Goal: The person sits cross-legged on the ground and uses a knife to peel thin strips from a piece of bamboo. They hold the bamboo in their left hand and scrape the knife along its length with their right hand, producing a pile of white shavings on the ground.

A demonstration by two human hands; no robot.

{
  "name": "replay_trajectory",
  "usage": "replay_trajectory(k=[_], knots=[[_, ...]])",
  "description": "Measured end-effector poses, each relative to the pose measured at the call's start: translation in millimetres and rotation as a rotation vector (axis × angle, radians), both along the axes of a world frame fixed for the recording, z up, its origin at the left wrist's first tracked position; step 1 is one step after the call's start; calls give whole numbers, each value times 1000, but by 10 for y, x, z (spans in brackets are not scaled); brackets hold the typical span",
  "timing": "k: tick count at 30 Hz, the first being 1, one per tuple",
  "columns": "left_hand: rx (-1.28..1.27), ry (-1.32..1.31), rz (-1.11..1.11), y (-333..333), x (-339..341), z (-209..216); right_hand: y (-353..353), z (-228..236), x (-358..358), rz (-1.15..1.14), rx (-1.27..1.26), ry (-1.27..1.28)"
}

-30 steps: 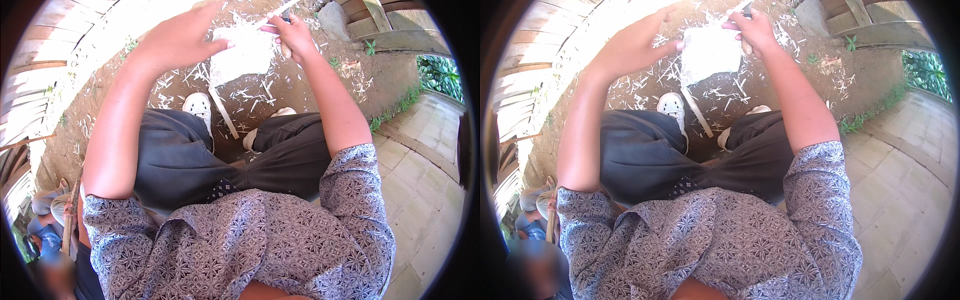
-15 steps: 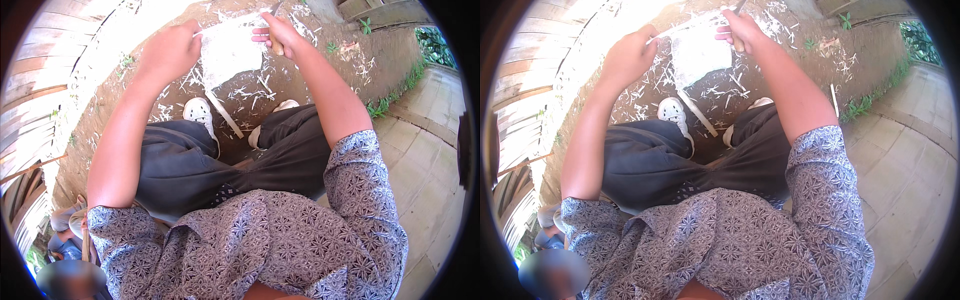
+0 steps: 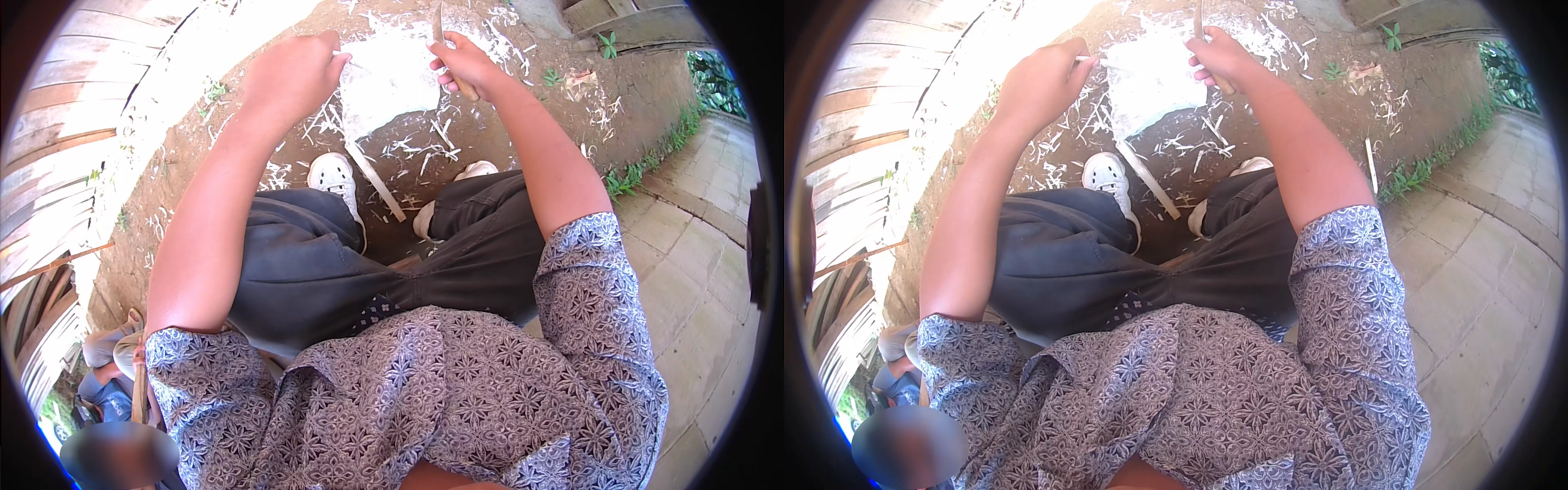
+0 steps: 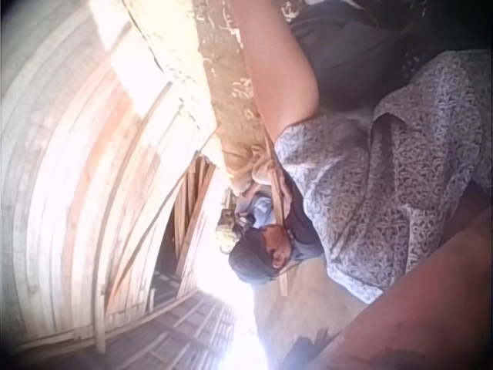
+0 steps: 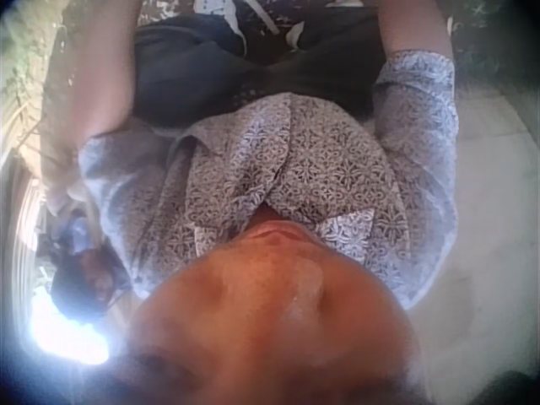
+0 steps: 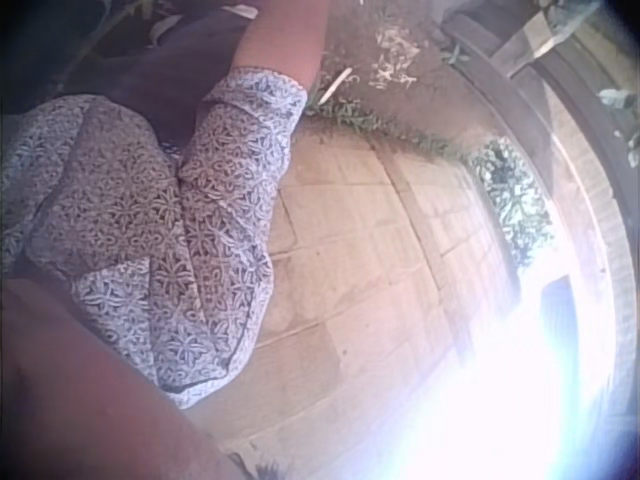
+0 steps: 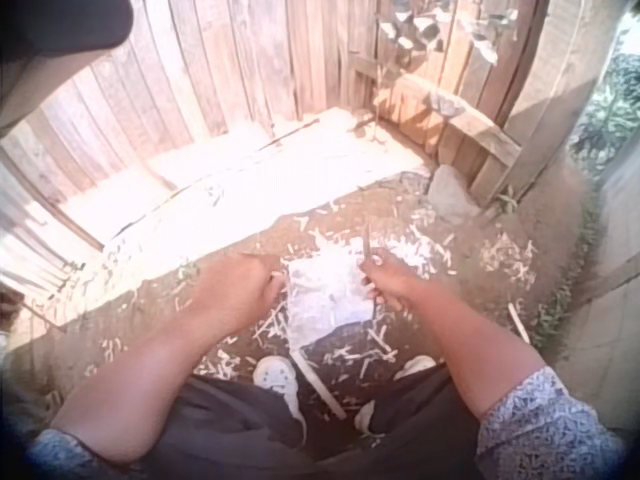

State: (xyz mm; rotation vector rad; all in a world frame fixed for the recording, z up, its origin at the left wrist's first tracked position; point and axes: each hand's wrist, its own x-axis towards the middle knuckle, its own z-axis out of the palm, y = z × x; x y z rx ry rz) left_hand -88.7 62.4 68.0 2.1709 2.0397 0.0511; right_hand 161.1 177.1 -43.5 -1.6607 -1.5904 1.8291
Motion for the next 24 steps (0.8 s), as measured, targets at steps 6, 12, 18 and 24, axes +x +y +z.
replay_trajectory(k=[6, 12, 18, 24], knots=[[-121, -6, 77, -6, 58, 41, -69, -17, -49, 51, 22, 2], [-99, -14, 47, 1, 27, 63, -175, 96, -106, 141, -8, -26], [-59, -46, 40, 31, -21, 5, -189, 55, -106, 163, -12, -56], [-58, -23, 48, 28, -18, 34, -208, 50, -130, 175, -2, -75]])
